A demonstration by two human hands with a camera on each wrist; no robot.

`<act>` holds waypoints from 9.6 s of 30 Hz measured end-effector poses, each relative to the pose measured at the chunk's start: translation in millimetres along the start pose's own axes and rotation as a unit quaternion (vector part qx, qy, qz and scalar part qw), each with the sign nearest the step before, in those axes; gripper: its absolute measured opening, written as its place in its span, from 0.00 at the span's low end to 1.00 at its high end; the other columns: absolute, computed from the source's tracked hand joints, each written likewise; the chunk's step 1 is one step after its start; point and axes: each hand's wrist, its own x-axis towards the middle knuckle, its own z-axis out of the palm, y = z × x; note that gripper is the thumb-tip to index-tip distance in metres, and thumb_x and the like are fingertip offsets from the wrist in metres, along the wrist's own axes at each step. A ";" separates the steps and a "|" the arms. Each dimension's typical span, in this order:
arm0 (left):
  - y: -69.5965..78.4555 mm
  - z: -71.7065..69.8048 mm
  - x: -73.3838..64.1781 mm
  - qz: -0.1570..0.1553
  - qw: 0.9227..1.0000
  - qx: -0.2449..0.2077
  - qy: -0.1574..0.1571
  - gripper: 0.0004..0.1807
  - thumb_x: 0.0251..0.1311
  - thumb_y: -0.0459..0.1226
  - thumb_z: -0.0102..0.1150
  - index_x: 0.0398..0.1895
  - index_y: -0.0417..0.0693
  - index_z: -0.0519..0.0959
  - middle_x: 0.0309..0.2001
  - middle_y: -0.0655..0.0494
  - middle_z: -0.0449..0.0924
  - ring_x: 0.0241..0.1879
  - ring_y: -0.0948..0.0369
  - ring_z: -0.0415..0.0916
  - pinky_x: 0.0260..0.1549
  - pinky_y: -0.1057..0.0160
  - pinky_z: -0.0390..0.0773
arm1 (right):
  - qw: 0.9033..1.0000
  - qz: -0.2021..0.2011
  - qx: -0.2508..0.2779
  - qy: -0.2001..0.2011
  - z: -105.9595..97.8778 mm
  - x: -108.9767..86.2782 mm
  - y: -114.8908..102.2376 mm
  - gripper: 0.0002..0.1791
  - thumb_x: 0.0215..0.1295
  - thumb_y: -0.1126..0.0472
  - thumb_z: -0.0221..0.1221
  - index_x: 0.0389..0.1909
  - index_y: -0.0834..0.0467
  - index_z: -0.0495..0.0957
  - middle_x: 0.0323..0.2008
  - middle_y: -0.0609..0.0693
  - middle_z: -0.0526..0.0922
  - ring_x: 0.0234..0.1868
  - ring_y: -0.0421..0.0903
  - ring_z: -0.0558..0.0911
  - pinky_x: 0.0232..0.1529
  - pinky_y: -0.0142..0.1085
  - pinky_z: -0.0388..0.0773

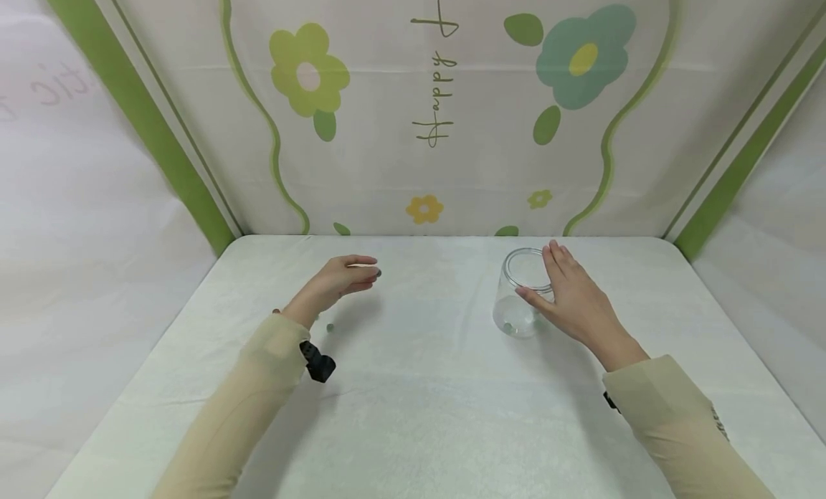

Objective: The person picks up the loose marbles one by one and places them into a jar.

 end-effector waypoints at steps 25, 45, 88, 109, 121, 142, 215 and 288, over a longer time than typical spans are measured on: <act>66.5 119.9 0.3 0.065 0.996 -0.044 -0.052 0.18 0.62 0.33 0.59 0.55 0.40 0.76 0.52 0.43 0.81 0.54 0.50 0.79 0.56 0.59 0.80 | 1.000 -0.001 -0.019 -0.012 -5.1 1.0 -0.7 0.52 0.67 0.35 0.49 0.72 0.72 0.44 0.73 0.70 0.44 0.74 0.66 0.46 0.71 0.62 0.50; 69.9 185.1 2.9 0.112 0.993 0.024 -0.007 0.12 0.60 0.35 0.63 0.47 0.44 0.80 0.41 0.48 0.84 0.34 0.56 0.82 0.41 0.63 0.85 | 1.000 0.006 -0.012 -0.028 -4.8 1.6 -0.6 0.53 0.66 0.34 0.48 0.72 0.72 0.42 0.74 0.70 0.42 0.75 0.66 0.43 0.71 0.63 0.48; 46.5 123.8 12.3 0.089 0.994 0.038 -0.045 0.15 0.63 0.35 0.59 0.52 0.42 0.78 0.48 0.47 0.81 0.50 0.50 0.80 0.45 0.66 0.84 | 1.000 0.003 -0.005 0.003 -1.3 -0.2 -0.5 0.52 0.66 0.35 0.51 0.73 0.70 0.44 0.74 0.68 0.45 0.74 0.65 0.47 0.70 0.63 0.53; 0.8 12.0 0.7 0.014 0.997 0.066 -0.035 0.22 0.67 0.37 0.53 0.63 0.39 0.70 0.61 0.41 0.72 0.61 0.48 0.72 0.61 0.56 0.76 | 1.000 0.002 0.000 -0.006 -2.4 0.4 -0.9 0.52 0.66 0.36 0.51 0.72 0.71 0.43 0.74 0.69 0.44 0.74 0.66 0.47 0.70 0.63 0.52; -40.4 -41.0 -14.0 0.000 0.995 0.093 -0.035 0.25 0.70 0.37 0.49 0.67 0.34 0.63 0.66 0.36 0.66 0.65 0.44 0.67 0.64 0.53 0.74 | 1.000 0.004 0.004 -0.004 -1.8 0.6 -0.1 0.52 0.66 0.36 0.50 0.72 0.71 0.42 0.74 0.68 0.43 0.74 0.66 0.47 0.71 0.62 0.51; -84.1 -69.8 -27.9 -0.029 0.990 0.138 -0.021 0.23 0.68 0.36 0.51 0.63 0.33 0.67 0.60 0.36 0.73 0.53 0.53 0.78 0.52 0.59 0.82 | 1.000 0.009 0.004 -0.005 -1.9 -0.6 -1.5 0.52 0.67 0.35 0.50 0.73 0.70 0.42 0.75 0.67 0.43 0.74 0.65 0.47 0.69 0.64 0.52; 51.1 121.1 0.9 0.087 0.995 -0.019 -0.043 0.18 0.62 0.35 0.60 0.56 0.43 0.76 0.51 0.47 0.80 0.52 0.53 0.80 0.53 0.63 0.82 | 0.999 0.010 -0.013 -0.041 -11.9 4.9 0.6 0.57 0.62 0.32 0.53 0.72 0.71 0.42 0.74 0.68 0.43 0.75 0.65 0.46 0.70 0.64 0.50; 11.6 48.7 19.6 0.018 1.000 -0.009 -0.002 0.21 0.65 0.37 0.56 0.60 0.41 0.73 0.57 0.44 0.77 0.57 0.52 0.77 0.56 0.61 0.80 | 0.999 0.020 0.009 -0.029 -8.1 5.2 0.6 0.57 0.62 0.33 0.53 0.73 0.69 0.39 0.75 0.66 0.40 0.75 0.64 0.44 0.70 0.65 0.51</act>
